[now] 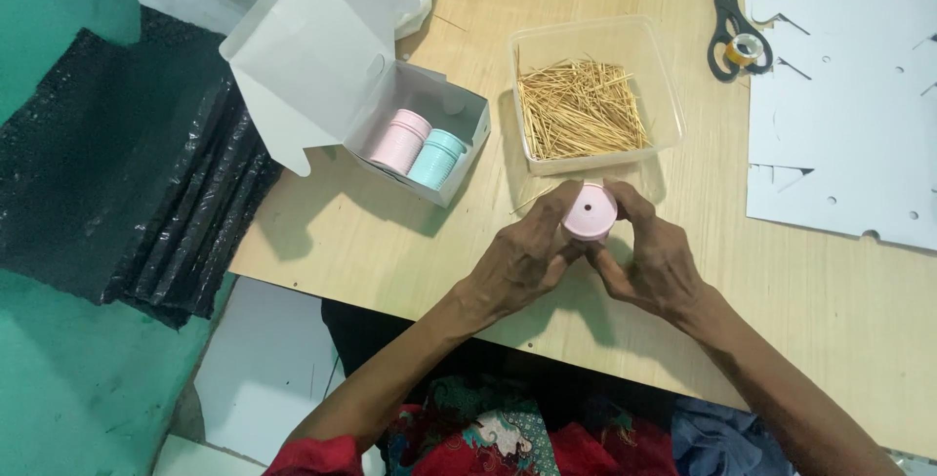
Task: The person places wooden sticks into a small pink container, closes it, and puts it into a white box with other containers. They then close the box and wrap it in black bubble wrap.
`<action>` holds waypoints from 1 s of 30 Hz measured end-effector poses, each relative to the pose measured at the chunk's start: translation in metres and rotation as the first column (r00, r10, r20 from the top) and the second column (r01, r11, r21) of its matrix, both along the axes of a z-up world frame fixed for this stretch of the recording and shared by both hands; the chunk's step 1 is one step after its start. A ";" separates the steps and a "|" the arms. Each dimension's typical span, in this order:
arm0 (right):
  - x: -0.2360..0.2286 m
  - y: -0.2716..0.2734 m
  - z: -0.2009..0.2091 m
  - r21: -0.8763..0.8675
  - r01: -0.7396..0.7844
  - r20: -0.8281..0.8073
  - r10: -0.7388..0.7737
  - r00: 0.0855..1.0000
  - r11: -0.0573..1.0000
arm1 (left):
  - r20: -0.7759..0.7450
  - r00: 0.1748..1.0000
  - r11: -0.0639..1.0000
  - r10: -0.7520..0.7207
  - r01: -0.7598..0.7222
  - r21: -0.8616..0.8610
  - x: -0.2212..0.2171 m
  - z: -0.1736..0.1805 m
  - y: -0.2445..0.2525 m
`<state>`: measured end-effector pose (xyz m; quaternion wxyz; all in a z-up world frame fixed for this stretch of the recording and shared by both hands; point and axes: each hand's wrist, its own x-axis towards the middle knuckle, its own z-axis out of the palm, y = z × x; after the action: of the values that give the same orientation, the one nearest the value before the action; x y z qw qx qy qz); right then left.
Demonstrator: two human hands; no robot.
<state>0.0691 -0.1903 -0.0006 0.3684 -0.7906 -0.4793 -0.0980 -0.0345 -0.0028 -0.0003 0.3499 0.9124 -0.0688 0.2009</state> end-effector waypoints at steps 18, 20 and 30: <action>0.044 0.230 0.112 -0.484 -0.168 0.047 0.217 0.975 0.859 | -0.058 0.953 0.953 0.297 -0.292 0.076 0.019 0.074 0.155; 0.054 0.244 0.087 -0.513 -0.077 0.229 0.223 0.948 0.855 | -0.055 0.941 0.942 0.333 -0.330 0.051 0.022 0.056 0.158; 0.068 0.274 0.045 -0.513 0.138 0.438 0.119 0.891 0.847 | -0.200 0.840 0.850 0.505 -0.443 0.286 0.049 -0.019 0.178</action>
<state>0.1371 0.0835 0.0443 0.0127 -0.8183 -0.5559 -0.1454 0.0147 0.1755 -0.0190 0.1877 0.9532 0.1857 0.1471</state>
